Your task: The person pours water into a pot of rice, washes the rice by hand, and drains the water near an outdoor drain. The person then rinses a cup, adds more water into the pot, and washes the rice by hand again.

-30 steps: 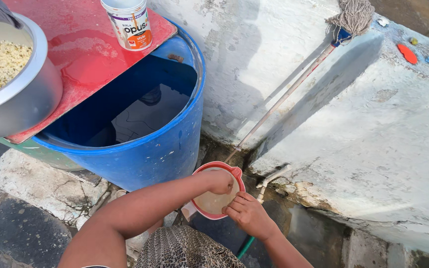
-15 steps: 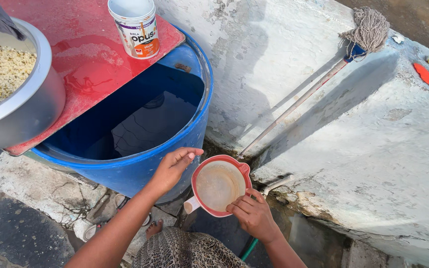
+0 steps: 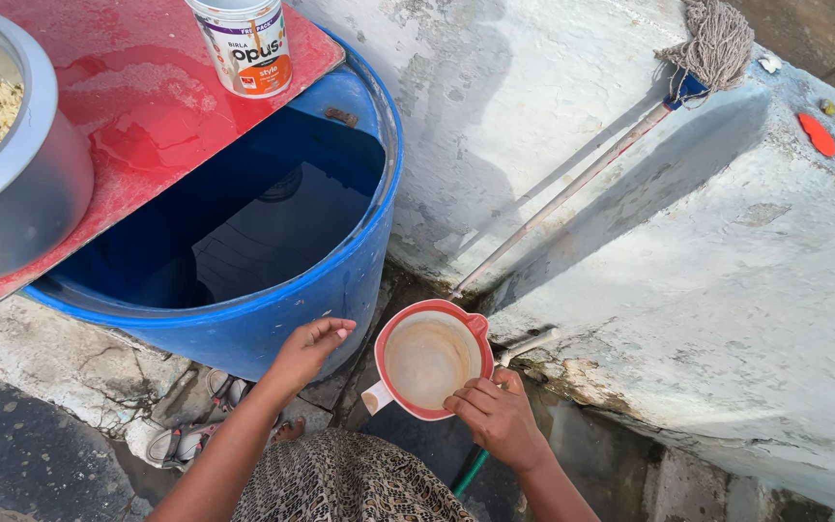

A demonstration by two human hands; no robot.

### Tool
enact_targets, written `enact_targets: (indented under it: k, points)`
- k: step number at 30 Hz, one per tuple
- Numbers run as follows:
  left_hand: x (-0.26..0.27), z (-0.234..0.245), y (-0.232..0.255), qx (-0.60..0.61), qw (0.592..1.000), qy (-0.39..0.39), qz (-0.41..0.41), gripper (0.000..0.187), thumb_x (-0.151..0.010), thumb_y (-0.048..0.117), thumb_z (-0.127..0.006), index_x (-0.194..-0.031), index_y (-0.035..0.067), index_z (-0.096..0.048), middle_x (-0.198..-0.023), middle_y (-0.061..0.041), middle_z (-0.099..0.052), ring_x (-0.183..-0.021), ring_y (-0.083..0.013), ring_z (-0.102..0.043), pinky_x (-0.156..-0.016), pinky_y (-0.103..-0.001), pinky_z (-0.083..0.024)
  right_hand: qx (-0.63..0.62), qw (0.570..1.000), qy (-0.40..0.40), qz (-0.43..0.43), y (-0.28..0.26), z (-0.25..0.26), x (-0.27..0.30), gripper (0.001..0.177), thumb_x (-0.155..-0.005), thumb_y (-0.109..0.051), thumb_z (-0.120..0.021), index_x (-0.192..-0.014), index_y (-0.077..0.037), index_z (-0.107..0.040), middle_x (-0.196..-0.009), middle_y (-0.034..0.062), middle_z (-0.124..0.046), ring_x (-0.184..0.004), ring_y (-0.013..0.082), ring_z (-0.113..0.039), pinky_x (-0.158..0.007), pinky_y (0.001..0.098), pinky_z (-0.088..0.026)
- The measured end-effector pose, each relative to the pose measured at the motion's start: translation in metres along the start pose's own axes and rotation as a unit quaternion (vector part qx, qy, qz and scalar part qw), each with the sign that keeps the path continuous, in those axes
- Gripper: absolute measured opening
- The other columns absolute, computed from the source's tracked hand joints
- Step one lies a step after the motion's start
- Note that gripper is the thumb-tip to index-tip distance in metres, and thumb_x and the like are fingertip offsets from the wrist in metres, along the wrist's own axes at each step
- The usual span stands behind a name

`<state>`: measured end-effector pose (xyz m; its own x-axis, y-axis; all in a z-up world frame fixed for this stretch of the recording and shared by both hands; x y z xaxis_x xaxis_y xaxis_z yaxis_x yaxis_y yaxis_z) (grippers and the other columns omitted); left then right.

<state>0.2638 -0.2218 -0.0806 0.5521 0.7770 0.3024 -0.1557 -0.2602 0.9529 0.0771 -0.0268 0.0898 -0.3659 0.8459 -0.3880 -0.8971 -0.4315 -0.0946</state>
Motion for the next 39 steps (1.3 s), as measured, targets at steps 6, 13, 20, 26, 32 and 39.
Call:
enact_targets:
  k: [6, 13, 20, 26, 32, 39]
  points:
    - [0.0, -0.003, -0.001, 0.02, 1.0, -0.013, -0.004, 0.034, -0.099, 0.027, -0.058, -0.123, 0.007, -0.073, -0.12, -0.006, -0.075, -0.121, -0.0142, -0.063, -0.106, -0.032, -0.043, 0.008, 1.0, 0.011, -0.013, -0.002, 0.001, 0.006, 0.028, -0.074, -0.005, -0.075, -0.099, -0.016, -0.073, -0.096, -0.0047, -0.072, -0.094, 0.0124, -0.066, -0.086, 0.0387, -0.04]
    - [0.006, -0.015, 0.006, 0.031, 0.999, -0.015, 0.009, 0.034, -0.098, 0.028, -0.059, -0.124, 0.01, -0.073, -0.122, -0.004, -0.075, -0.123, -0.0141, -0.062, -0.108, -0.032, -0.042, 0.005, 0.999, 0.018, -0.028, -0.004, -0.001, 0.014, 0.02, -0.08, -0.008, -0.073, -0.098, -0.016, -0.074, -0.093, -0.0045, -0.073, -0.09, 0.0117, -0.067, -0.082, 0.0375, -0.04]
    - [0.023, -0.016, 0.022, 0.036, 0.999, -0.017, 0.02, 0.034, -0.099, 0.029, -0.057, -0.124, 0.011, -0.072, -0.122, -0.002, -0.075, -0.123, -0.0134, -0.062, -0.108, -0.033, -0.043, 0.015, 0.999, 0.024, -0.015, -0.011, 0.008, 0.009, 0.02, -0.079, -0.009, -0.072, -0.098, -0.015, -0.074, -0.093, -0.003, -0.073, -0.092, 0.0135, -0.067, -0.082, 0.0379, -0.04]
    - [0.047, 0.008, 0.043, 0.057, 0.998, 0.013, -0.016, 0.034, -0.099, 0.028, -0.057, -0.125, 0.01, -0.072, -0.122, -0.004, -0.074, -0.122, -0.0136, -0.062, -0.107, -0.033, -0.042, 0.003, 1.0, 0.016, 0.02, -0.014, 0.02, -0.012, 0.022, -0.078, -0.008, -0.073, -0.099, -0.015, -0.073, -0.094, -0.003, -0.073, -0.09, 0.0136, -0.067, -0.081, 0.0374, -0.041]
    - [0.113, 0.083, 0.155, -0.025, 0.982, 0.093, -0.161, 0.028, -0.097, 0.02, -0.062, -0.121, 0.007, -0.072, -0.114, -0.005, -0.077, -0.108, -0.0143, -0.069, -0.095, -0.03, -0.052, -0.021, 0.993, -0.072, 0.087, -0.02, 0.05, -0.091, 0.031, -0.068, -0.009, -0.074, -0.099, -0.013, -0.074, -0.092, -0.0029, -0.073, -0.09, 0.0161, -0.068, -0.077, 0.0388, -0.047]
    - [0.152, 0.247, 0.28, -0.348, 0.804, 0.373, -0.306, 0.017, -0.095, 0.015, -0.068, -0.1, 0.002, -0.077, -0.085, -0.016, -0.071, -0.078, -0.0324, -0.069, -0.071, -0.041, -0.052, -0.047, 0.982, -0.085, 0.159, -0.062, 0.115, -0.268, 0.025, -0.074, -0.021, -0.077, -0.099, -0.018, -0.076, -0.088, -0.003, -0.073, -0.086, 0.0197, -0.069, -0.072, 0.0377, -0.053]
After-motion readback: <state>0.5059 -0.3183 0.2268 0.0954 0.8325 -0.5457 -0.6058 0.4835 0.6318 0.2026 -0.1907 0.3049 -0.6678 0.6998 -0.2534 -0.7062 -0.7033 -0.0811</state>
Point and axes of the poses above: each hand's wrist, its own x-axis away from the middle knuckle, its own z-axis out of the back of the hand, y = z × x, the point moved 8 cm from there along -x, towards the middle knuckle
